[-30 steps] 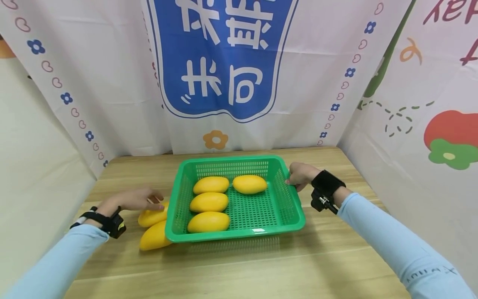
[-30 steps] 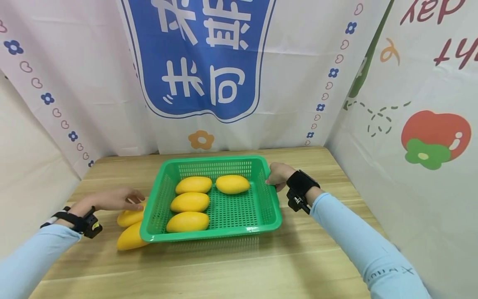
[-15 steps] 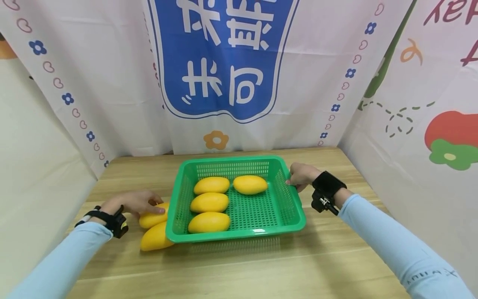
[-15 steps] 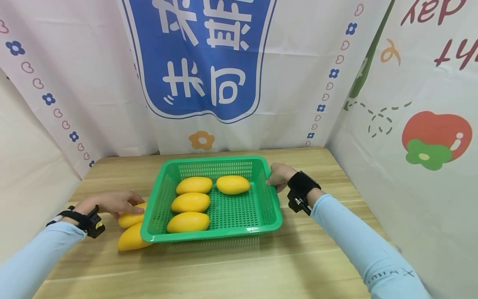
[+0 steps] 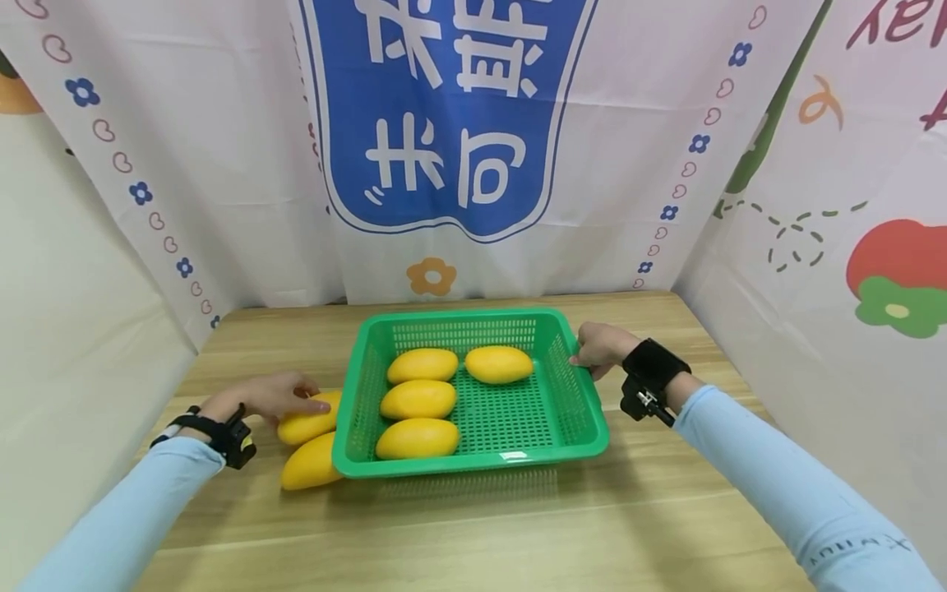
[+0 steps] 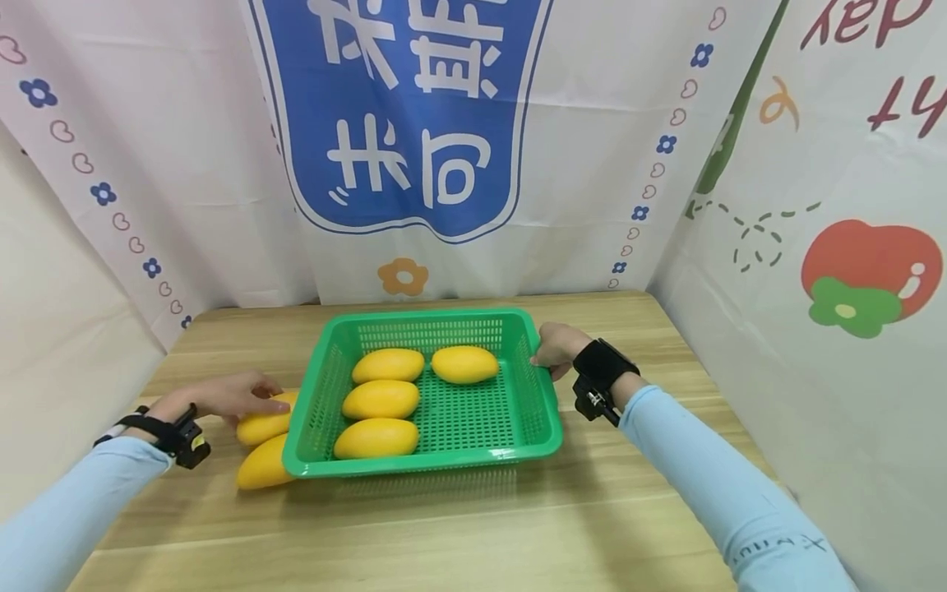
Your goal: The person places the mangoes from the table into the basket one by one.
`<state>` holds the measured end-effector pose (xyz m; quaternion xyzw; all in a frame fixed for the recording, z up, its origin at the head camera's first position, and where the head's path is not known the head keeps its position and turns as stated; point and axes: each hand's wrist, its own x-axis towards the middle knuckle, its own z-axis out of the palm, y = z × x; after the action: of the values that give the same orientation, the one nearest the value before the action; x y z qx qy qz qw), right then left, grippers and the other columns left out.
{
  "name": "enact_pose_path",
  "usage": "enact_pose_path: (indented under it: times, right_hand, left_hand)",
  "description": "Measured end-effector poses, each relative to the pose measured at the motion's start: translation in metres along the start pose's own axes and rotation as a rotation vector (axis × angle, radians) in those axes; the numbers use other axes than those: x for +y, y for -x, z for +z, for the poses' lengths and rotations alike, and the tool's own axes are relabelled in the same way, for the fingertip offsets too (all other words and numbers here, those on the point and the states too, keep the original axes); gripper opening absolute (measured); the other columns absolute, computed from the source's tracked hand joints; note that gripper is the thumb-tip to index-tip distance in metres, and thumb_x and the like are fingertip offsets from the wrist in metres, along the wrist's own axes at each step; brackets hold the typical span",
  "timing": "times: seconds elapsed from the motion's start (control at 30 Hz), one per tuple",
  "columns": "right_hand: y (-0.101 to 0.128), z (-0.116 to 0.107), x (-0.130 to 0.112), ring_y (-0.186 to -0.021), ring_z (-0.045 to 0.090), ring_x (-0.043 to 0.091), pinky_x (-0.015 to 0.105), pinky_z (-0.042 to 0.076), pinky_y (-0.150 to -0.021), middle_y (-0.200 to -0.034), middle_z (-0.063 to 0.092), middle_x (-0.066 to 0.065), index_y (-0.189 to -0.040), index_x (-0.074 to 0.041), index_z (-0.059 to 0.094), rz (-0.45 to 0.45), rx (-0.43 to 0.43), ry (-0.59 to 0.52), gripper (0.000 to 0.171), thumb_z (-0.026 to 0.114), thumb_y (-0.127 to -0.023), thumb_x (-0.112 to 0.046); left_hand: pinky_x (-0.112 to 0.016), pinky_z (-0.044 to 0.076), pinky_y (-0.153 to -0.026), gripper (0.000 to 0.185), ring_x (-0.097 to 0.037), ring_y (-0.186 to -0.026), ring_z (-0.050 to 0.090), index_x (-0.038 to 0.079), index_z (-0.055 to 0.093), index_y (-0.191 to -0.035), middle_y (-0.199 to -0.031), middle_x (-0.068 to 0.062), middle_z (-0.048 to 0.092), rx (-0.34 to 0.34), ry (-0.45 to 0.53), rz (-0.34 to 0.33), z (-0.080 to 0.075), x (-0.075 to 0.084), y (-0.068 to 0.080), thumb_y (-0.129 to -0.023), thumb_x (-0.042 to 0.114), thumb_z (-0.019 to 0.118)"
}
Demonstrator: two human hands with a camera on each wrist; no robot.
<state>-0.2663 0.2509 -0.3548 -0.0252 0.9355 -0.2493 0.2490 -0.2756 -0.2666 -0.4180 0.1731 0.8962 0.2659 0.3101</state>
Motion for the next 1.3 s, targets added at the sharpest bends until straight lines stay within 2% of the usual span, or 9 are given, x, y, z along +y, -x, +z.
enact_pose_path:
  times: [0.17, 0.33, 0.43, 0.53, 0.67, 0.8, 1.03, 1.3]
  right_hand:
    - [0.001, -0.001, 0.000, -0.075, 0.069, 0.017, 0.028, 0.063, -0.068, -0.093, 0.069, 0.016, -0.109, 0.009, 0.064, -0.013, 0.002, 0.010, 0.021, 0.058, -0.101, -0.009]
    - [0.001, -0.002, 0.000, -0.077, 0.070, 0.018, 0.028, 0.063, -0.069, -0.096, 0.069, 0.018, -0.110, 0.010, 0.063, -0.011, -0.003, 0.001, 0.022, 0.057, -0.101, -0.008]
    - [0.001, -0.002, 0.000, -0.079, 0.071, 0.020, 0.028, 0.063, -0.069, -0.097, 0.068, 0.019, -0.111, 0.011, 0.062, -0.008, 0.000, -0.004, 0.022, 0.057, -0.101, -0.008]
    - [0.001, -0.001, 0.000, -0.080, 0.071, 0.021, 0.029, 0.064, -0.070, -0.098, 0.068, 0.020, -0.111, 0.011, 0.061, -0.006, 0.001, -0.010, 0.022, 0.058, -0.101, -0.008]
    - [0.001, -0.001, 0.001, -0.080, 0.071, 0.020, 0.029, 0.064, -0.070, -0.098, 0.068, 0.019, -0.112, 0.011, 0.060, -0.004, -0.001, -0.011, 0.023, 0.057, -0.101, -0.008]
    - [0.001, -0.002, 0.001, -0.078, 0.069, 0.019, 0.028, 0.063, -0.069, -0.095, 0.067, 0.017, -0.111, 0.010, 0.061, -0.007, -0.003, -0.007, 0.022, 0.057, -0.101, -0.009]
    - [0.003, -0.003, 0.000, -0.074, 0.068, 0.017, 0.027, 0.063, -0.068, -0.091, 0.068, 0.015, -0.107, 0.009, 0.064, -0.035, -0.004, -0.005, 0.020, 0.057, -0.101, -0.009]
    - [0.003, -0.003, 0.002, -0.075, 0.069, 0.017, 0.028, 0.063, -0.068, -0.092, 0.069, 0.016, -0.106, 0.009, 0.064, -0.048, -0.005, -0.005, 0.020, 0.057, -0.101, -0.009]
  left_hand:
    - [-0.036, 0.059, -0.060, 0.075, -0.019, -0.081, 0.058, -0.014, 0.042, -0.138, -0.130, -0.035, 0.052, 0.038, 0.023, -0.015, 0.000, -0.003, 0.005, -0.096, 0.044, 0.064]
    - [-0.035, 0.060, -0.065, 0.078, -0.024, -0.093, 0.057, -0.014, 0.039, -0.139, -0.130, -0.036, 0.049, 0.074, 0.042, -0.039, -0.003, -0.009, 0.008, -0.096, 0.046, 0.064]
    - [-0.035, 0.059, -0.067, 0.080, -0.024, -0.092, 0.057, -0.014, 0.038, -0.141, -0.127, -0.031, 0.054, 0.087, 0.045, -0.040, -0.006, -0.012, 0.008, -0.096, 0.047, 0.063]
    - [-0.034, 0.058, -0.066, 0.078, -0.021, -0.085, 0.057, -0.013, 0.039, -0.143, -0.112, -0.020, 0.060, 0.088, 0.059, -0.044, -0.010, -0.014, 0.009, -0.097, 0.047, 0.062]
    - [-0.032, 0.055, -0.064, 0.070, -0.019, -0.079, 0.057, -0.010, 0.044, -0.141, -0.095, -0.009, 0.061, 0.082, 0.085, -0.034, -0.014, -0.014, 0.011, -0.099, 0.044, 0.060]
    - [-0.032, 0.055, -0.065, 0.065, -0.019, -0.081, 0.057, -0.011, 0.044, -0.139, -0.096, -0.009, 0.062, 0.081, 0.105, -0.007, -0.018, -0.014, 0.015, -0.101, 0.041, 0.056]
    - [-0.034, 0.059, -0.072, 0.062, -0.021, -0.087, 0.056, -0.008, 0.040, -0.143, -0.104, -0.012, 0.059, 0.095, 0.128, 0.025, -0.028, -0.006, 0.023, -0.105, 0.040, 0.049]
    - [-0.032, 0.056, -0.070, 0.060, -0.021, -0.084, 0.056, -0.005, 0.045, -0.140, -0.099, -0.010, 0.060, 0.131, 0.054, 0.055, -0.034, 0.017, 0.024, -0.104, 0.043, 0.049]
